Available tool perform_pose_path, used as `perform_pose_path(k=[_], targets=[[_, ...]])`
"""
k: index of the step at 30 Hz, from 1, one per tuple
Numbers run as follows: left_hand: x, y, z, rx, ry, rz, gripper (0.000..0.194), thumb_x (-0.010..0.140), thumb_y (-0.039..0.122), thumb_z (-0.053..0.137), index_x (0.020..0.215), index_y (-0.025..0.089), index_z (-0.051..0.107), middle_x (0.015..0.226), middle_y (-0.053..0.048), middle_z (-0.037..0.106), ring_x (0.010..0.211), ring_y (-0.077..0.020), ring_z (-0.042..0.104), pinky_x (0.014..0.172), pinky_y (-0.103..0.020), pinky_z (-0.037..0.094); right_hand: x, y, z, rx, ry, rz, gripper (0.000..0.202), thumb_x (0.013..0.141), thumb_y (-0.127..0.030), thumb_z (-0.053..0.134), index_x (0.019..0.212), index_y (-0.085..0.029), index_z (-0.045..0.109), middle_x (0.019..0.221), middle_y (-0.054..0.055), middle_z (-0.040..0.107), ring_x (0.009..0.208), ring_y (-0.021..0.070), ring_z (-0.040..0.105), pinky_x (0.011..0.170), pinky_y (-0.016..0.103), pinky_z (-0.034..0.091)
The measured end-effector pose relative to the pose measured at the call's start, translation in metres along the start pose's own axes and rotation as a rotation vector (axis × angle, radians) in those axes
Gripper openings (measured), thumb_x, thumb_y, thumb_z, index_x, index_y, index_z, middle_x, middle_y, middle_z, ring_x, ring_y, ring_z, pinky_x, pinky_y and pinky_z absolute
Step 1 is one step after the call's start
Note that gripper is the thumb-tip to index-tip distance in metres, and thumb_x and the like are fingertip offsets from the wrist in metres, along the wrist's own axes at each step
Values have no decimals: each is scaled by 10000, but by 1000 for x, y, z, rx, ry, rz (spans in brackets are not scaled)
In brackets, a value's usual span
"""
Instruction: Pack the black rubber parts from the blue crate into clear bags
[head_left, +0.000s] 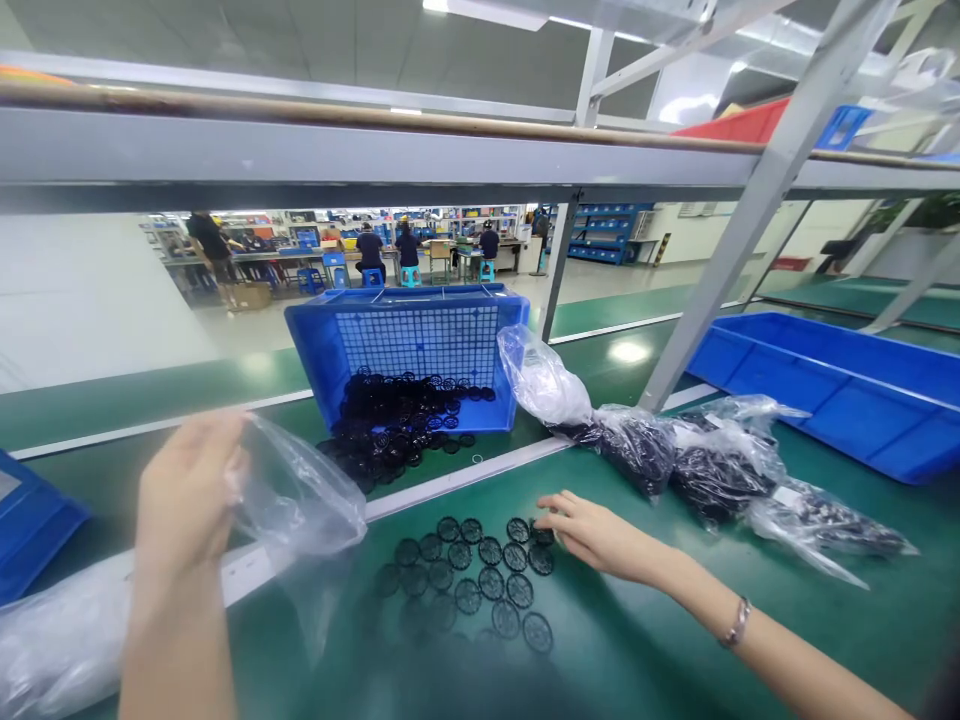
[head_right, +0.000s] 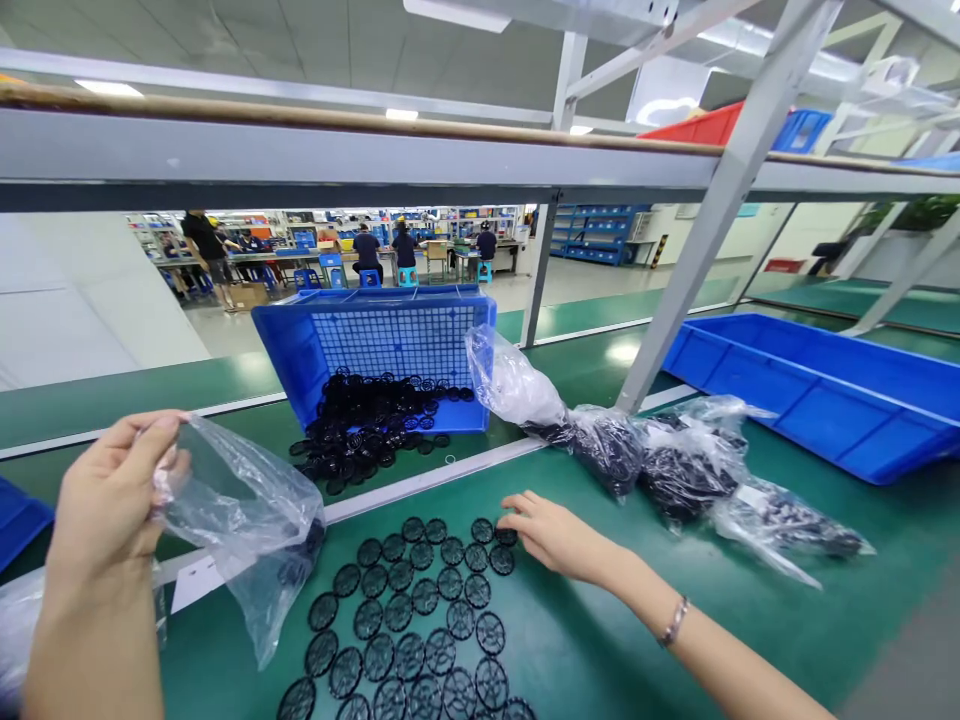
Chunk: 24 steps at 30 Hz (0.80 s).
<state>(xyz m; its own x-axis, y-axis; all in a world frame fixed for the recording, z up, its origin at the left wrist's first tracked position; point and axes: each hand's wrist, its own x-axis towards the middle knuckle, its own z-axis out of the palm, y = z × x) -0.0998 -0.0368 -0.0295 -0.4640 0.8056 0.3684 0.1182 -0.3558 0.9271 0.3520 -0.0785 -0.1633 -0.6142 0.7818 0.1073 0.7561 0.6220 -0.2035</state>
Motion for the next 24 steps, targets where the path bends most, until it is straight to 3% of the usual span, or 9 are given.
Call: perform_pose_path(k=[2,6,12,16,18,20,24], targets=[[-14,-6,4,-97,-15,-46,264,774,393,738,873,162,659,461,92,401,366,-45,294,362,-167,208,-10,5,14,22,-17,48,192,944,-217,489,1113,-225,579,1166,89,590,989,232,568,833,382,500],[-34,-13,14,-155,-61,-79,220,792,367,739,862,167,680,456,85,405,372,-42,298,373,-172,207,-18,-1,20,29,15,179,89,918,-279,549,971,-209,532,950,49,584,794,200,550,715,342,485],[-43,-7,21,-64,-72,-78,224,816,399,708,892,190,688,489,82,403,379,-46,297,370,-181,199,-17,-25,43,80,75,194,279,929,-265,526,1206,-251,502,1100,71,558,909,210,588,774,340,506],[-43,-6,22,-40,-89,-81,227,820,410,697,891,195,684,492,82,400,379,-50,302,365,-181,199,-16,-30,58,14,104,230,233,888,-246,544,1120,-228,531,1008,73,577,894,239,588,753,366,521],[-43,-7,23,-41,-87,-81,233,817,417,696,885,194,681,484,83,389,375,-49,290,363,-182,194,-11,-27,53,-13,106,249,215,874,-231,537,1087,-211,540,960,67,573,846,229,586,719,352,519],[-42,-7,23,-41,-88,-86,239,812,421,700,885,195,680,484,83,383,380,-50,288,365,-181,195,-2,-23,41,-28,98,223,293,886,-221,511,1177,-205,535,987,73,563,794,203,580,692,327,511],[-42,-8,23,-6,-82,-105,260,802,440,699,898,199,679,489,81,383,393,-55,299,367,-181,202,22,-10,23,-62,-1,15,455,911,-200,487,1363,-259,476,1108,92,527,858,199,578,720,313,501]])
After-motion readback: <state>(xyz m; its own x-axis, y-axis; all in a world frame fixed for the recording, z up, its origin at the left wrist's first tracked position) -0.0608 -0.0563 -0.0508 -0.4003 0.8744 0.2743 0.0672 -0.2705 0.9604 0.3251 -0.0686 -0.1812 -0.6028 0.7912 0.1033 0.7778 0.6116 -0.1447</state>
